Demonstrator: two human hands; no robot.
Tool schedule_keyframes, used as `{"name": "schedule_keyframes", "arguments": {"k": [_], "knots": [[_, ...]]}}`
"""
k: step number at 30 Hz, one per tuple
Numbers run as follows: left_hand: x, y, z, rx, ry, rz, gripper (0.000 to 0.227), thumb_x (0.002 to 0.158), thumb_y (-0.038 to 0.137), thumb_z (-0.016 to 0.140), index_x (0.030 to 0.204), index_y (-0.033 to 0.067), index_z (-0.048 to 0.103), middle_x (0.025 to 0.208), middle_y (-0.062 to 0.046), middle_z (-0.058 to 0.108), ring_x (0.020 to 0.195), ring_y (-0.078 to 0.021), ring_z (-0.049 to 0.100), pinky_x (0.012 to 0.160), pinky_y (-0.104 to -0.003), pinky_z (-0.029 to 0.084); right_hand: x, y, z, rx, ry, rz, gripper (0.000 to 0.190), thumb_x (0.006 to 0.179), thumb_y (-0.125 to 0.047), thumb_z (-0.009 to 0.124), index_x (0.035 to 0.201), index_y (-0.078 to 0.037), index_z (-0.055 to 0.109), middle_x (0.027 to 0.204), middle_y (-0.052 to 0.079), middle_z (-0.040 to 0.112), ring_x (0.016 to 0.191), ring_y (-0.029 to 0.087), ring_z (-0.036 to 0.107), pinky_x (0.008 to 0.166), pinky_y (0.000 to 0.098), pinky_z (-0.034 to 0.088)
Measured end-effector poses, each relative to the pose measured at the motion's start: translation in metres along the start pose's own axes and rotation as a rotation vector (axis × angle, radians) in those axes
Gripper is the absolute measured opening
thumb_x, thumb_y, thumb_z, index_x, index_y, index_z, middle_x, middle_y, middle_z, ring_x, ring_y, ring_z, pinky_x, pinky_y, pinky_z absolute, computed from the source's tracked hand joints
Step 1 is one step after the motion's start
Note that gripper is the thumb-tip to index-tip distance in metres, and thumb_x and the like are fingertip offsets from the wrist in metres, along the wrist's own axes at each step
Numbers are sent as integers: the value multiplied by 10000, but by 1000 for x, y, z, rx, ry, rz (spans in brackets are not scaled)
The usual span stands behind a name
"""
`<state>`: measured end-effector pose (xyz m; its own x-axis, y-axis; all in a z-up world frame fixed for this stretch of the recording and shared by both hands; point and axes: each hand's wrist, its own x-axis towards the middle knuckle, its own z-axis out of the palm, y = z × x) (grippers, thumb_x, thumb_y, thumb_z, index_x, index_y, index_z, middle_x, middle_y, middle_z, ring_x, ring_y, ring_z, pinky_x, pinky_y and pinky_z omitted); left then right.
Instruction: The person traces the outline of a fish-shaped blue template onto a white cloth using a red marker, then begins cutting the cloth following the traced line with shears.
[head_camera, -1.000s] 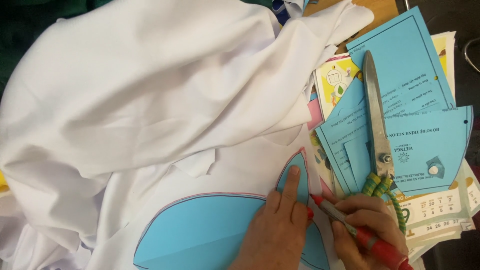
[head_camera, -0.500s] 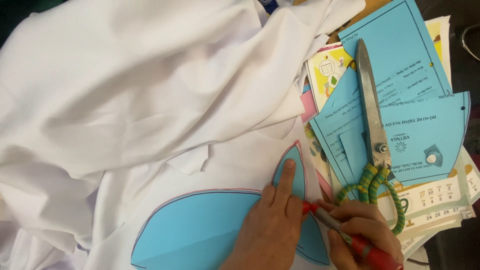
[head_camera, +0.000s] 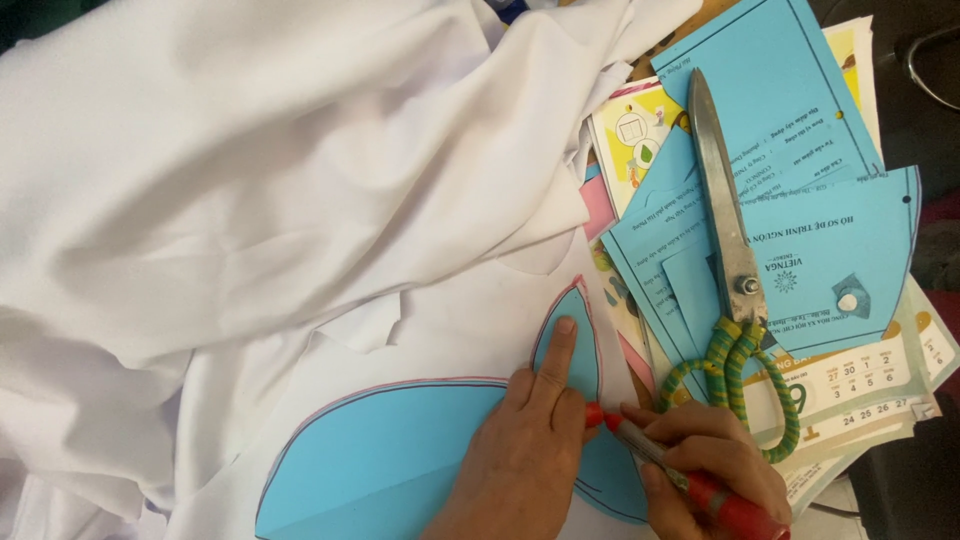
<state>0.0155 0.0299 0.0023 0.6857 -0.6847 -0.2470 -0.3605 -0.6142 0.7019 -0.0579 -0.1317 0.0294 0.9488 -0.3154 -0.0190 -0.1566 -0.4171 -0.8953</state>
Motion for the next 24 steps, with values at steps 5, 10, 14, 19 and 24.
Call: {"name": "schedule_keyframes", "arguments": {"k": [5,10,14,19,24], "knots": [[-3,0,-1,-50,-45,-19,168,1016,151,619,954,-5,599,1717,-244,158,1032,-367,508,713,-500,530,-2,1,-1,-38,4,-16,163,794,-117,728,867,-117,583,972,128,706,926,286,865,861,317,670],[-13,-1,5,57,-102,48,303,864,-27,640,1166,-37,609,1690,-255,218,1053,-373,492,757,-473,533,-7,14,-15,11,-34,39,205,802,-106,722,925,-115,559,1010,153,693,907,237,770,907,342,632],[-27,-4,23,92,-31,115,346,897,5,595,1229,-81,635,1630,-272,330,1102,-388,468,813,-478,528,-6,15,-12,-18,-32,18,193,816,-125,721,922,-113,559,1006,148,700,886,207,698,845,315,570],[-37,10,23,179,186,165,168,977,93,578,1030,30,724,1459,-243,561,1128,-455,495,806,-470,552,-6,11,-5,-4,20,20,194,813,-111,712,922,-101,552,981,152,696,855,202,695,857,316,586],[-40,18,26,107,93,149,192,973,148,647,1082,4,710,1488,-256,537,1203,-594,451,807,-597,541,-7,6,-8,-31,6,44,180,815,-101,716,913,-97,565,986,136,704,858,204,718,847,321,610]]}}
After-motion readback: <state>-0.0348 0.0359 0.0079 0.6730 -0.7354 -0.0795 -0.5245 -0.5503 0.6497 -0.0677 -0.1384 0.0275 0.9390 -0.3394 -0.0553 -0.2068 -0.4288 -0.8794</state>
